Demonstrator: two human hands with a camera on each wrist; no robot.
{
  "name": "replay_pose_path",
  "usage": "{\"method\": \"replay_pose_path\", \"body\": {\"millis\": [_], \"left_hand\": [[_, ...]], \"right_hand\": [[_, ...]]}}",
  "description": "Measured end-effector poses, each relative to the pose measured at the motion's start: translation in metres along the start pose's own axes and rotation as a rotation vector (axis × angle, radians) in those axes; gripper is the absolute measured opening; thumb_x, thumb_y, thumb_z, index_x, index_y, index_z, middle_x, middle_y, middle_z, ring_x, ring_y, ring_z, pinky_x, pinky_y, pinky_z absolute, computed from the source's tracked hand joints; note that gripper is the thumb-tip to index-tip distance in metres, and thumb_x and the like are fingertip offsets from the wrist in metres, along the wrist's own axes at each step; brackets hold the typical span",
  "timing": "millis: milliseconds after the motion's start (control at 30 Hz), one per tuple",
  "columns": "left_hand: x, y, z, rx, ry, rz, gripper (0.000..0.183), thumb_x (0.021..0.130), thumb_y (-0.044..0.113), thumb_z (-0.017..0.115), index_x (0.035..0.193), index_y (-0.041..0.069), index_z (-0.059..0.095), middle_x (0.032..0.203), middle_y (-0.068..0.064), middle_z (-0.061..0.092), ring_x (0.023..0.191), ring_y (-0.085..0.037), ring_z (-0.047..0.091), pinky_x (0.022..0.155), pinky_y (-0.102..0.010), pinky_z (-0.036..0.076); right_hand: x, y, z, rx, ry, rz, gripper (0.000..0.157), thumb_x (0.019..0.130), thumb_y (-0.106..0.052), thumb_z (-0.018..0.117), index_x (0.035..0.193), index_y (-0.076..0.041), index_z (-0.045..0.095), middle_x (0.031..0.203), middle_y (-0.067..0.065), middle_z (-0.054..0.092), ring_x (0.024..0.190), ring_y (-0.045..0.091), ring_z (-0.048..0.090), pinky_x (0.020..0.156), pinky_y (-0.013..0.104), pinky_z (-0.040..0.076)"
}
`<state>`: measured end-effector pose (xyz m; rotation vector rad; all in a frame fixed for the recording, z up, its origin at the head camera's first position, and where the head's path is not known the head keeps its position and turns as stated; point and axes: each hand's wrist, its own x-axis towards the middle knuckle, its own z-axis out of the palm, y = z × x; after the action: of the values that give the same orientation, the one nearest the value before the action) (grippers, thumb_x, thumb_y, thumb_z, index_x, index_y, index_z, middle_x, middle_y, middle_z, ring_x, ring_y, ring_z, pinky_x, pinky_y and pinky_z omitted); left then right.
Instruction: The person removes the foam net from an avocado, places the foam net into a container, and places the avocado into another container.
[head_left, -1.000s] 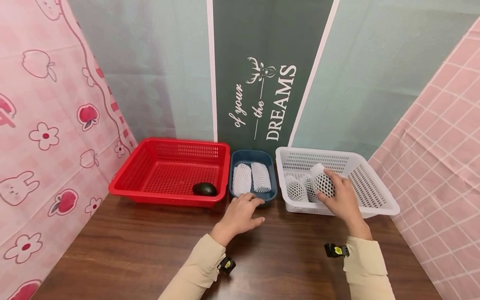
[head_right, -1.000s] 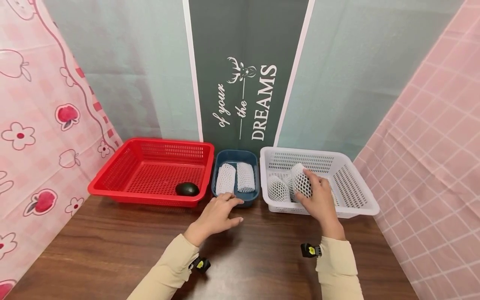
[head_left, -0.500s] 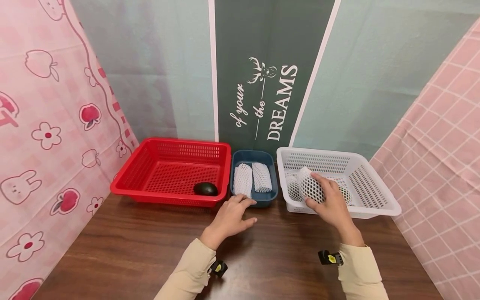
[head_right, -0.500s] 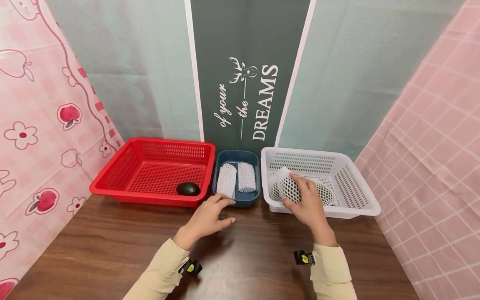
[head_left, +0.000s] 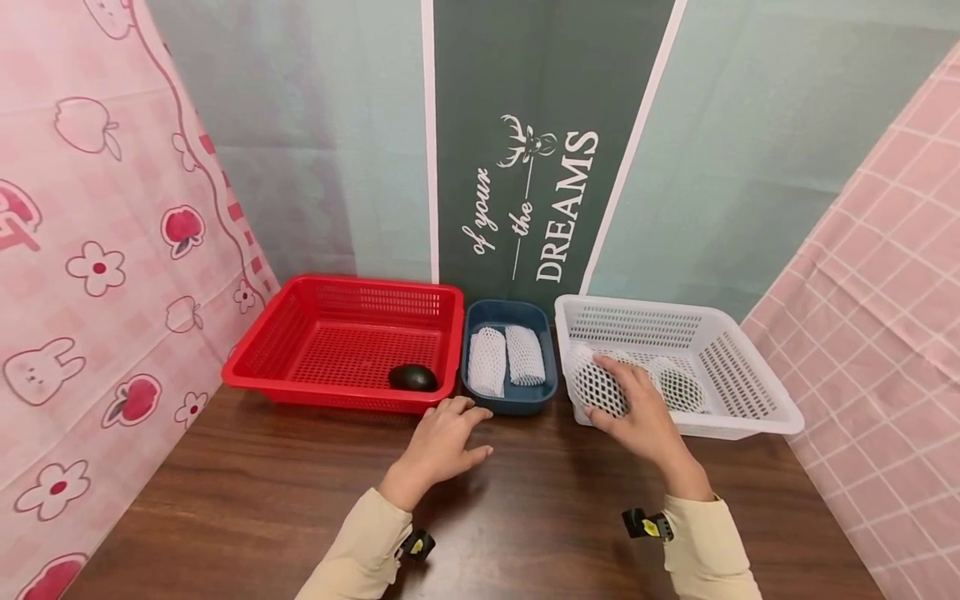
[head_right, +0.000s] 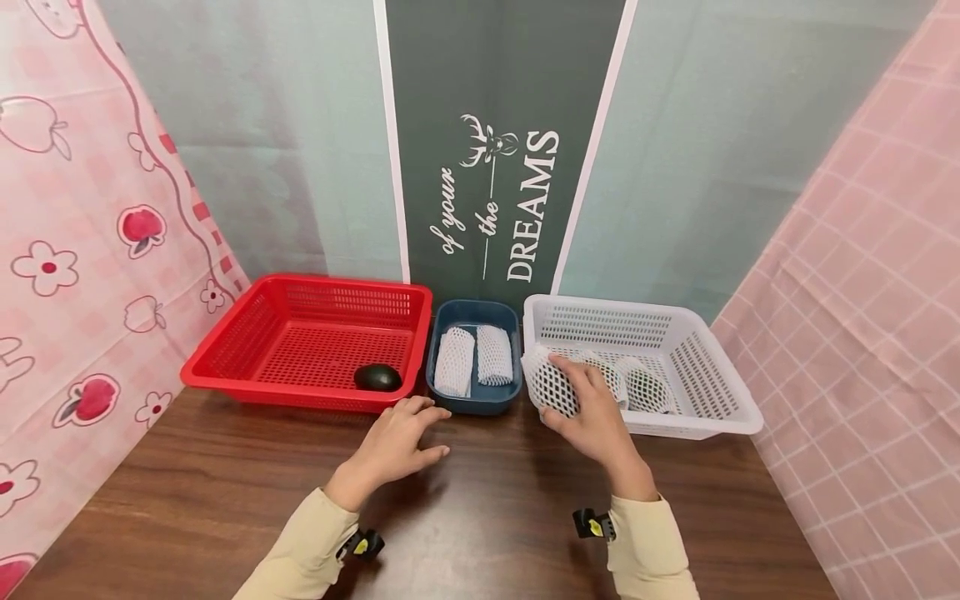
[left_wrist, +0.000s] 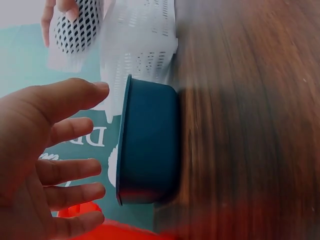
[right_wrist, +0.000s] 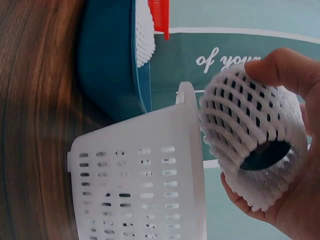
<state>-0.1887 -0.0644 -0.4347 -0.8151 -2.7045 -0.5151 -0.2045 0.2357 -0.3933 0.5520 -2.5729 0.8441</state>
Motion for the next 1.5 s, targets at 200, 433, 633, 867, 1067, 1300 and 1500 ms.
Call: {"method": "replay_pose_path", "body": {"millis": [200, 433, 633, 867, 1067, 1300, 1500], "left_hand": [[-0.006, -0.005, -0.002, -0.015, 0.01, -0.001, 0.043, 0.075, 0.036, 0.074, 0.111, 0.014, 0.066, 0.107, -0.009, 0.057, 0.097, -0.025, 0.053, 0.074, -0.041, 0.044], [-0.013, -0.011, 0.0, -0.016, 0.045, 0.033, 0.04, 0.075, 0.032, 0.075, 0.109, 0.015, 0.066, 0.105, -0.008, 0.058, 0.093, -0.025, 0.055, 0.073, -0.041, 0.045], [-0.019, -0.015, 0.0, 0.001, 0.048, 0.038, 0.04, 0.074, 0.032, 0.075, 0.109, 0.017, 0.066, 0.104, -0.006, 0.058, 0.093, -0.023, 0.054, 0.074, -0.04, 0.044], [-0.023, -0.022, 0.0, -0.007, 0.053, 0.028, 0.04, 0.074, 0.033, 0.076, 0.109, 0.016, 0.066, 0.105, -0.006, 0.057, 0.092, -0.024, 0.054, 0.071, -0.04, 0.044], [-0.028, -0.027, 0.002, -0.025, 0.064, 0.024, 0.04, 0.073, 0.032, 0.077, 0.107, 0.015, 0.067, 0.1, -0.005, 0.057, 0.087, -0.024, 0.054, 0.067, -0.039, 0.043], [-0.032, -0.034, 0.004, -0.022, 0.068, 0.004, 0.041, 0.071, 0.033, 0.078, 0.105, 0.013, 0.067, 0.097, -0.004, 0.057, 0.086, -0.024, 0.054, 0.066, -0.039, 0.043], [-0.035, -0.04, 0.002, -0.043, 0.052, -0.033, 0.041, 0.07, 0.032, 0.078, 0.105, 0.013, 0.067, 0.096, -0.005, 0.057, 0.085, -0.027, 0.055, 0.065, -0.041, 0.043]], "right_hand": [[0.002, -0.004, 0.006, 0.039, -0.028, -0.038, 0.078, 0.066, -0.014, 0.08, 0.135, -0.009, 0.045, 0.122, 0.017, 0.049, 0.109, 0.032, 0.046, 0.085, 0.052, 0.036], [0.002, -0.013, 0.013, 0.067, -0.088, -0.033, 0.078, 0.063, -0.015, 0.079, 0.133, -0.005, 0.046, 0.117, 0.015, 0.051, 0.099, 0.025, 0.048, 0.082, 0.046, 0.038], [0.0, -0.016, 0.019, 0.094, -0.111, -0.079, 0.075, 0.061, -0.013, 0.079, 0.128, -0.006, 0.048, 0.115, 0.012, 0.053, 0.098, 0.023, 0.049, 0.081, 0.044, 0.04], [-0.002, -0.019, 0.029, 0.137, -0.145, -0.099, 0.074, 0.061, -0.012, 0.079, 0.128, -0.009, 0.048, 0.118, 0.009, 0.053, 0.102, 0.021, 0.049, 0.084, 0.043, 0.041], [-0.005, -0.02, 0.041, 0.148, -0.174, -0.139, 0.072, 0.061, -0.012, 0.077, 0.128, -0.01, 0.05, 0.118, 0.006, 0.054, 0.103, 0.018, 0.049, 0.085, 0.041, 0.04], [-0.007, -0.023, 0.054, 0.187, -0.186, -0.163, 0.071, 0.059, -0.009, 0.074, 0.126, -0.01, 0.051, 0.119, 0.005, 0.054, 0.103, 0.017, 0.05, 0.085, 0.039, 0.041], [-0.009, -0.024, 0.066, 0.189, -0.22, -0.189, 0.07, 0.06, -0.01, 0.074, 0.127, -0.011, 0.051, 0.119, 0.004, 0.054, 0.106, 0.017, 0.05, 0.087, 0.039, 0.041]]}}
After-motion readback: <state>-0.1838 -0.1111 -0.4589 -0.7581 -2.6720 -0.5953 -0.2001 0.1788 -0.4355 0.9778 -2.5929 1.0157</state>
